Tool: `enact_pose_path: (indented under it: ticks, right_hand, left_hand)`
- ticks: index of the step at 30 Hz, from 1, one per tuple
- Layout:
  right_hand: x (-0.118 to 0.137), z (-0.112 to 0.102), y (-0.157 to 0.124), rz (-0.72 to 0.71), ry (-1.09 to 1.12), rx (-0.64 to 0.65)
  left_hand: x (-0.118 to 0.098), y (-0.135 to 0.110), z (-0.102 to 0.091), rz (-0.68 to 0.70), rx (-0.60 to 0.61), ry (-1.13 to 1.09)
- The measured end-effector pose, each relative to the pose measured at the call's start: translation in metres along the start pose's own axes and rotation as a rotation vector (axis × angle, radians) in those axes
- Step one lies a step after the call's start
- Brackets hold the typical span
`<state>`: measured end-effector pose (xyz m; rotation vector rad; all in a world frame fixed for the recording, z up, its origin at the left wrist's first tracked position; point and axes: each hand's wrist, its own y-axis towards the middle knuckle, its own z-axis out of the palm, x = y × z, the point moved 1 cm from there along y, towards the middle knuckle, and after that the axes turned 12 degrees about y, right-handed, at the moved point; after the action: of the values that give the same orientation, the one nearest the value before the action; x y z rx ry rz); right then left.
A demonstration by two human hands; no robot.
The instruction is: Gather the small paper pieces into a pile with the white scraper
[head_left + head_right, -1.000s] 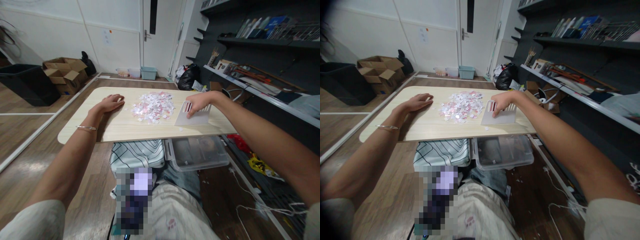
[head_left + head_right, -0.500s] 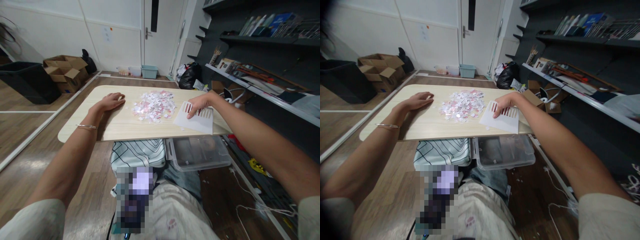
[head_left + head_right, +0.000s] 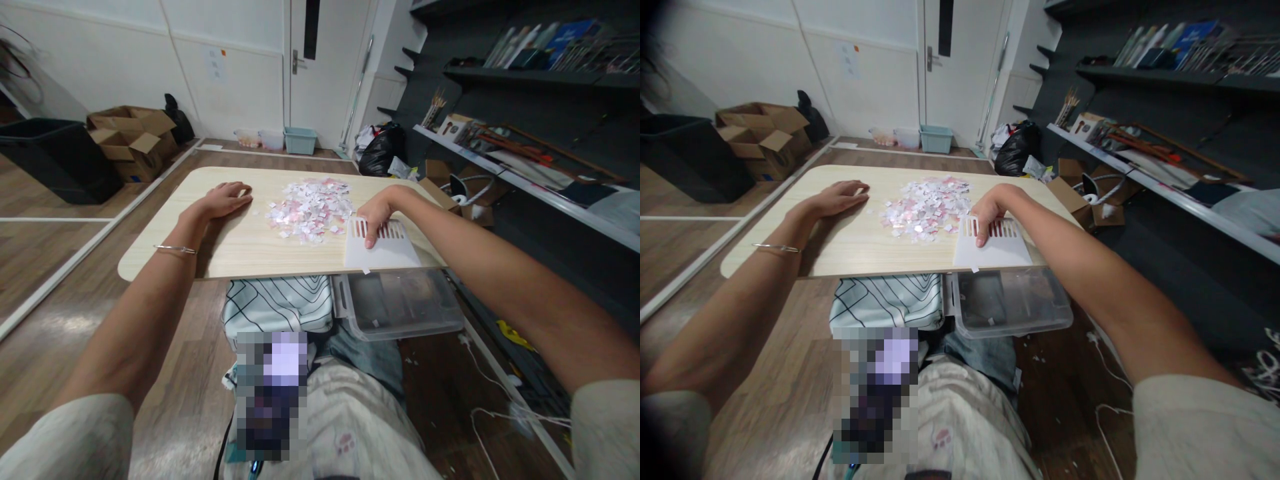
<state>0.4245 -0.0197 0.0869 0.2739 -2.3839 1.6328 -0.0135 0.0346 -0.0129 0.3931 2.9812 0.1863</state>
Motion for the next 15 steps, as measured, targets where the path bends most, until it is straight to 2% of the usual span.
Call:
enact_pose_path:
  ticks: [7,15]
  right_hand:
    - [0.007,0.005,0.0,0.038,-0.093,-0.155]
    - [0.008,0.013,-0.007,0.002,-0.22,-0.27]
  left_hand:
    - [-0.001,-0.002,-0.001,-0.004,0.003,0.007]
    - [-0.004,-0.005,-0.002,-0.006,-0.011,-0.012]
